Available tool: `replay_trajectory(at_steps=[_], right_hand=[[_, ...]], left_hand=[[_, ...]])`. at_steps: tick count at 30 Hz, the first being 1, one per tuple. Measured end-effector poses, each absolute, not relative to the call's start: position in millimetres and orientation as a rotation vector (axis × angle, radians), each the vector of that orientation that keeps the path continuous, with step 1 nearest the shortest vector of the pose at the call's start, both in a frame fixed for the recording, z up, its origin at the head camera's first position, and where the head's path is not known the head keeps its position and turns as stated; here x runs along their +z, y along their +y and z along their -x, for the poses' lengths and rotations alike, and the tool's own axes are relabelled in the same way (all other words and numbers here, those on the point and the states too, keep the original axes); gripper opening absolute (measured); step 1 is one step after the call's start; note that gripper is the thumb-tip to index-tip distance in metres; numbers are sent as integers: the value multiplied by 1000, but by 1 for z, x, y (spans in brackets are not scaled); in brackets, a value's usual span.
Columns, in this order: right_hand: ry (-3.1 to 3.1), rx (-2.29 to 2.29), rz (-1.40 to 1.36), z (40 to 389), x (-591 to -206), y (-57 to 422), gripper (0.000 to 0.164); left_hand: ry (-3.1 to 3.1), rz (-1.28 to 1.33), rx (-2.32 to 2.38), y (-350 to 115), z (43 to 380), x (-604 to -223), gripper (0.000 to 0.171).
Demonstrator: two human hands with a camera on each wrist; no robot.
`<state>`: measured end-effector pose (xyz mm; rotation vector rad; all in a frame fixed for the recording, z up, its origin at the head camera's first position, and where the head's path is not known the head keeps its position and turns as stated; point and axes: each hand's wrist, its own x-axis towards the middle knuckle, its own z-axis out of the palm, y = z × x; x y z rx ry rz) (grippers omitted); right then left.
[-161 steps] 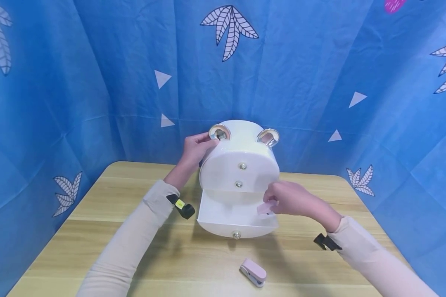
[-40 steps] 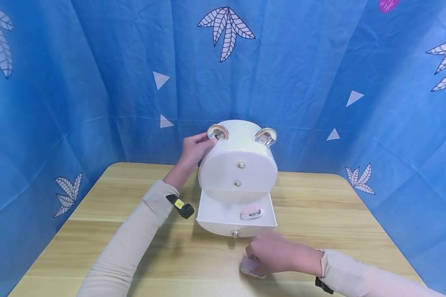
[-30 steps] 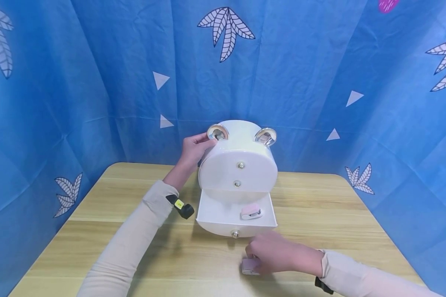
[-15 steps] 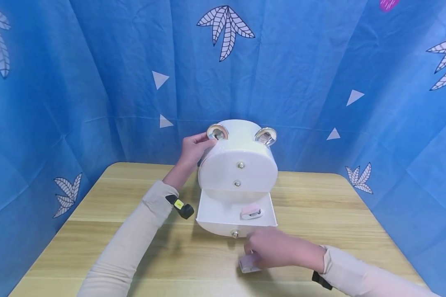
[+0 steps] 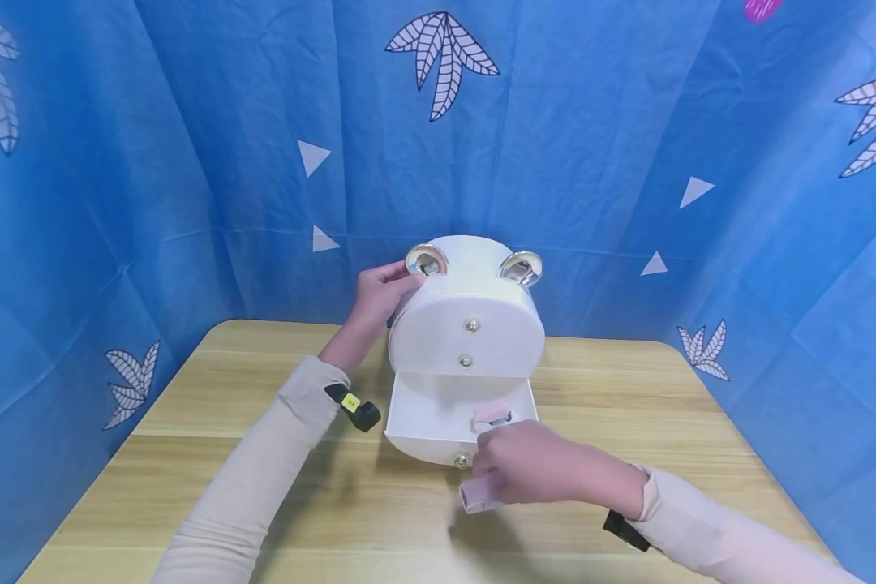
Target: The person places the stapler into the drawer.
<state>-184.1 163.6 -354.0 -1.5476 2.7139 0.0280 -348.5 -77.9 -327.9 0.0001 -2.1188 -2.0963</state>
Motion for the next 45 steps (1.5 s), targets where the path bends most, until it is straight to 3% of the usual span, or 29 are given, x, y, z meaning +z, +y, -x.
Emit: replay_trajectory(at_steps=[18,37,45], right_hand=[[2800,-251,1505,211,-309,156,13],[2762,-38,1495,262,-326,120,8],[2834,104,1405,267,-340,108,16]], left_hand=[[-2115,-18,-2103,-78,349,-328,43],[-2083,15,-2083,-77,351,-333,42],[-2084,16,-2076,-77,351,-334,42]])
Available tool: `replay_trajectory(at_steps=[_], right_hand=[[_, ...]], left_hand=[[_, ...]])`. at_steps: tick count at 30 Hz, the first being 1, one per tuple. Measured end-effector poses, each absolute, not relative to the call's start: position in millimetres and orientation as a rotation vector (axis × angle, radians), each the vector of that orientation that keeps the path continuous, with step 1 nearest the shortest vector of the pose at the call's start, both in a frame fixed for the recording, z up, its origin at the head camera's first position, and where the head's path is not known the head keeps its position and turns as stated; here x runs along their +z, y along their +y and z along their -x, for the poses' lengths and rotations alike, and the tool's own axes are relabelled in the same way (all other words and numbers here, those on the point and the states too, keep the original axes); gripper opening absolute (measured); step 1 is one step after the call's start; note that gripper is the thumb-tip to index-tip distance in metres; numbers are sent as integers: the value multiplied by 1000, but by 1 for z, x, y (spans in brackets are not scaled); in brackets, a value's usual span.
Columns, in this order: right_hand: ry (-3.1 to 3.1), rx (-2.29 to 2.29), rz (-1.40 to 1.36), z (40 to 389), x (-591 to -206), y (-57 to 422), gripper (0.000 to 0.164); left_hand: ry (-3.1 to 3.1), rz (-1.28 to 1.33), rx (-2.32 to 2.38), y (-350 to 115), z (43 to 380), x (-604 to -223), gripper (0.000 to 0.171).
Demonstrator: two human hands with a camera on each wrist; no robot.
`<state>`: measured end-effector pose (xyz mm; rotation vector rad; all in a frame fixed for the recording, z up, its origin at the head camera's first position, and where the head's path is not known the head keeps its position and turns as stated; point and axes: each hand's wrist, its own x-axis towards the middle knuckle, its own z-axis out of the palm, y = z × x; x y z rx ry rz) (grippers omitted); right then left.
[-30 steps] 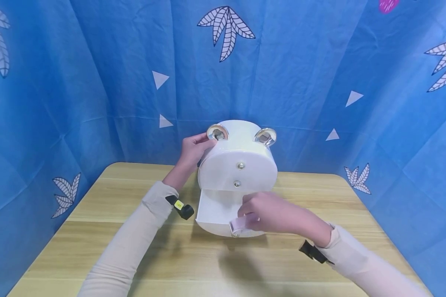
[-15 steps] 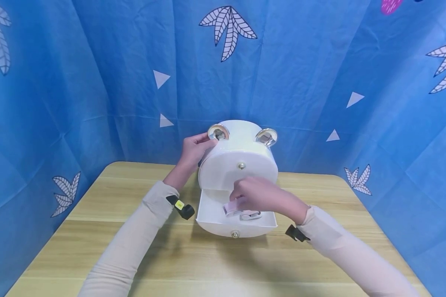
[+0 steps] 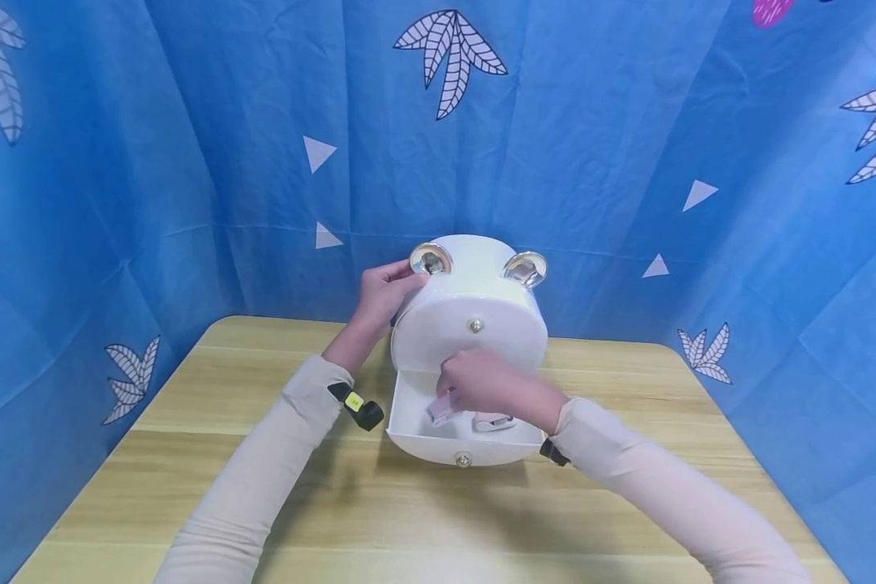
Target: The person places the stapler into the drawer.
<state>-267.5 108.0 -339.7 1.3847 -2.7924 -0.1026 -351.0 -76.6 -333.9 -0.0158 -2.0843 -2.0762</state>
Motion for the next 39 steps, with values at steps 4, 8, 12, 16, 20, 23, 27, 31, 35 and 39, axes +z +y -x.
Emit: replay_trajectory(at_steps=[4,8,12,16,20,23,27,31,35,39], right_hand=[[-2829,-97,-1317,270,-346,104,22],[-2851,-117,-1300,274,-352,101,15],[-2857,-169,-1303,278,-361,99,8],[-2851,-228,-1280,281,-368,98,13],[-2871,-225,-1265,281,-373,97,18],[-2886,-182,-1270,282,-376,98,26],[-2864,-113,-1294,282,-378,100,30],[-2848,-96,-1308,283,-379,103,34],[-2845,-93,-1316,282,-380,105,34],[-2840,-46,-1330,280,-378,106,33]], left_hand=[[-2089,9,-2076,-77,351,-334,43],[-2085,4,-2079,-76,350,-333,43],[-2081,3,-2085,-76,350,-332,44],[-2087,6,-2084,-76,350,-332,44],[-2087,4,-2085,-76,350,-332,44],[-2085,1,-2087,-76,350,-332,44],[-2083,4,-2084,-76,349,-331,44],[-2070,10,-2088,-76,350,-331,44],[-2072,7,-2091,-76,350,-331,44],[-2080,-1,-2091,-75,350,-331,44]])
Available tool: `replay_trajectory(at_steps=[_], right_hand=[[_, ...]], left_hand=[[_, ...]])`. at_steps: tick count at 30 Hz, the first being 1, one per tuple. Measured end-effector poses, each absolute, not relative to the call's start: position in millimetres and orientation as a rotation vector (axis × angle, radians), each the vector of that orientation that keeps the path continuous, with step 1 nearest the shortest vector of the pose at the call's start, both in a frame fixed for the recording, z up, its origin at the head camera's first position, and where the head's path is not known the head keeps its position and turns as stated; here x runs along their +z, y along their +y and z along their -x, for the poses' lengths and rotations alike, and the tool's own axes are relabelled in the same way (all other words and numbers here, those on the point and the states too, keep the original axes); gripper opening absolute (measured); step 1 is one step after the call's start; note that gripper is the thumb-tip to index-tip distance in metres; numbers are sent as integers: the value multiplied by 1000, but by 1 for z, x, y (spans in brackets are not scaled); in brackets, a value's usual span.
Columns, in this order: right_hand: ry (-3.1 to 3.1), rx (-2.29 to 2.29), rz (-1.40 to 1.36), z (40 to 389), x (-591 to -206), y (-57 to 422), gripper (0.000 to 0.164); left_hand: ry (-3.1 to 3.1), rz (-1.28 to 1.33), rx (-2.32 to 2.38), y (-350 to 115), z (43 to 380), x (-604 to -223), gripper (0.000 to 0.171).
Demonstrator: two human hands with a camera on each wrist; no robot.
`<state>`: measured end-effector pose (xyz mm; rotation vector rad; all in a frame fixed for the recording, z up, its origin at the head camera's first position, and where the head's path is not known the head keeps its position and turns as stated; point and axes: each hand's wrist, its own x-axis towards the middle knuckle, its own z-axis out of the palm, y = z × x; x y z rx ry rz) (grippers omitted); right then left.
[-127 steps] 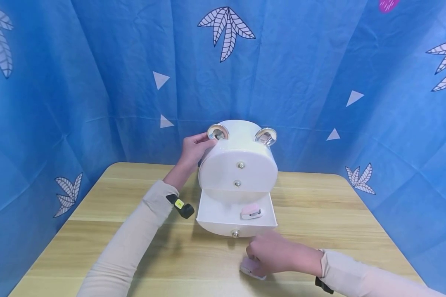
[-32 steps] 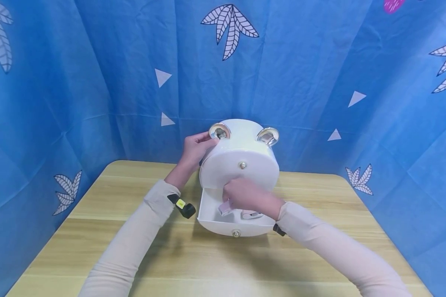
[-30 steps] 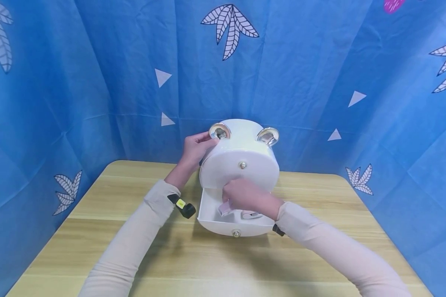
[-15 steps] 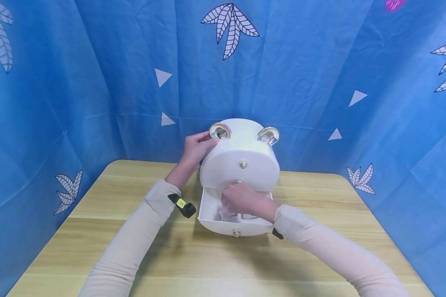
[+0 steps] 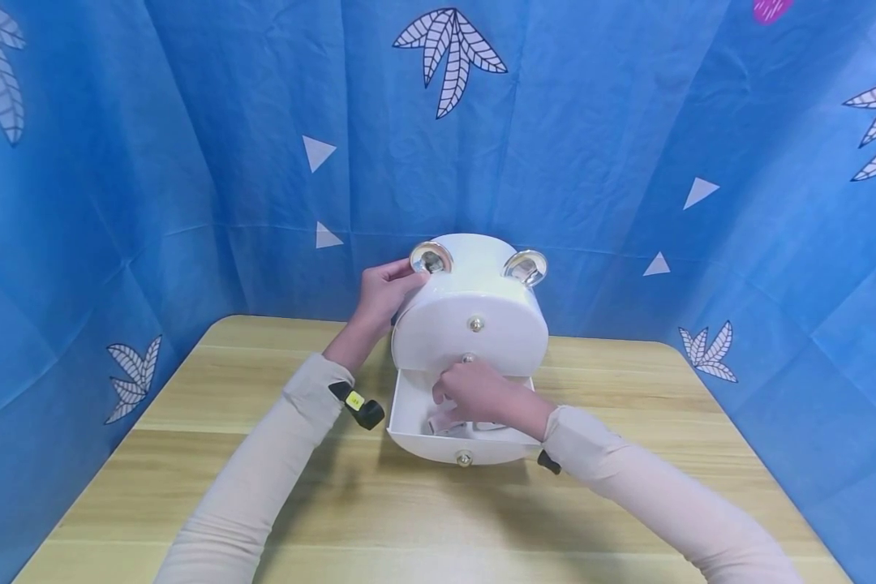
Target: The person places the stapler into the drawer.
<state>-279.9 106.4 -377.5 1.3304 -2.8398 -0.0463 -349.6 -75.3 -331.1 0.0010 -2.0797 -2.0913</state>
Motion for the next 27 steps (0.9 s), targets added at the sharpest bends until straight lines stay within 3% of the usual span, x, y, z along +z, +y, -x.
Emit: replay_trajectory(at_steps=[17,27], right_hand=[[-2755,861,-1448,257,-357,142,15],[-2800,1344,-1553,237,-385,167,18]], left_hand=[[-2077,14,-2090,-74,348,-330,44],[-2088,-3,-2091,-75,351,-333,44]])
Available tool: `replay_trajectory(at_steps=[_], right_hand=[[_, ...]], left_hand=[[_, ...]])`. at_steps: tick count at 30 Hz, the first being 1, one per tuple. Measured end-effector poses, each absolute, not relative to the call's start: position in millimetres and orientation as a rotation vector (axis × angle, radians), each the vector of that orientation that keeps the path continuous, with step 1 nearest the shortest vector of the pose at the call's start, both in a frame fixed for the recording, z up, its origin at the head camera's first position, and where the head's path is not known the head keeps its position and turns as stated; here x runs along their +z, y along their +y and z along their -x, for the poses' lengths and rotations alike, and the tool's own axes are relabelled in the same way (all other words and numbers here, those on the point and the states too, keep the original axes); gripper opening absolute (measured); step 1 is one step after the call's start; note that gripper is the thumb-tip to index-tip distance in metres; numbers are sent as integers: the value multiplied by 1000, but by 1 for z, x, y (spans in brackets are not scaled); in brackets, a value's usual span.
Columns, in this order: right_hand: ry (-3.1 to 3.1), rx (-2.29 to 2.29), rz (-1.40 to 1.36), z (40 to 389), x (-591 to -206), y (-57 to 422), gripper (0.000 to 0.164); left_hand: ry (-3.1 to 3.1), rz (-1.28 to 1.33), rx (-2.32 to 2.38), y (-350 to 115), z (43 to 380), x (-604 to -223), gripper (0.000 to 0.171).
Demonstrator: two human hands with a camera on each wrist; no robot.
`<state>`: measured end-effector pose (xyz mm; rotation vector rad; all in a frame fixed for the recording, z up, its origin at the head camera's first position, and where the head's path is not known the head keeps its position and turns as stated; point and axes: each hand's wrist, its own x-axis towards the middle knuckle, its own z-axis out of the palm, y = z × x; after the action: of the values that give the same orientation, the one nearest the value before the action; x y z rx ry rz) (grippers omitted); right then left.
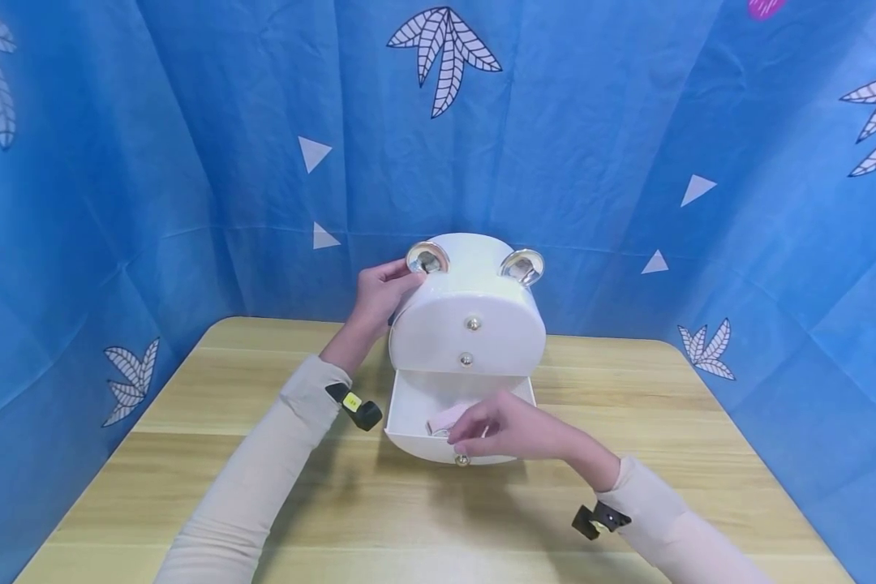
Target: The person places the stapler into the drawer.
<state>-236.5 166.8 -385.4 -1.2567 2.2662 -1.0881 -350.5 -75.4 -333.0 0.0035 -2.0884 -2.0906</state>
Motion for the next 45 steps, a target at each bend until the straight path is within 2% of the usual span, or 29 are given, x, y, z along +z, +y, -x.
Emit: replay_trajectory(at_steps=[7,16,30,37,45], right_hand=[[2251,-1076,1136,223,-401,182,19],[2205,-1080,1159,209,-421,189,22],[2299,-1255,778,196,-446,172,21],[2346,-1335,682,193,-453,165,30],[2357,-1383,628,190,-458,161,33]], left_hand=[[-2093,-12,-2107,-76,350,-332,45],[-2073,-12,-2080,-75,348,-331,41],[-2082,11,-2116,-78,350,-331,43],[-2077,-1,-2117,-77,347,-330,43],[-2077,-6,-2119,-75,346,-329,43]])
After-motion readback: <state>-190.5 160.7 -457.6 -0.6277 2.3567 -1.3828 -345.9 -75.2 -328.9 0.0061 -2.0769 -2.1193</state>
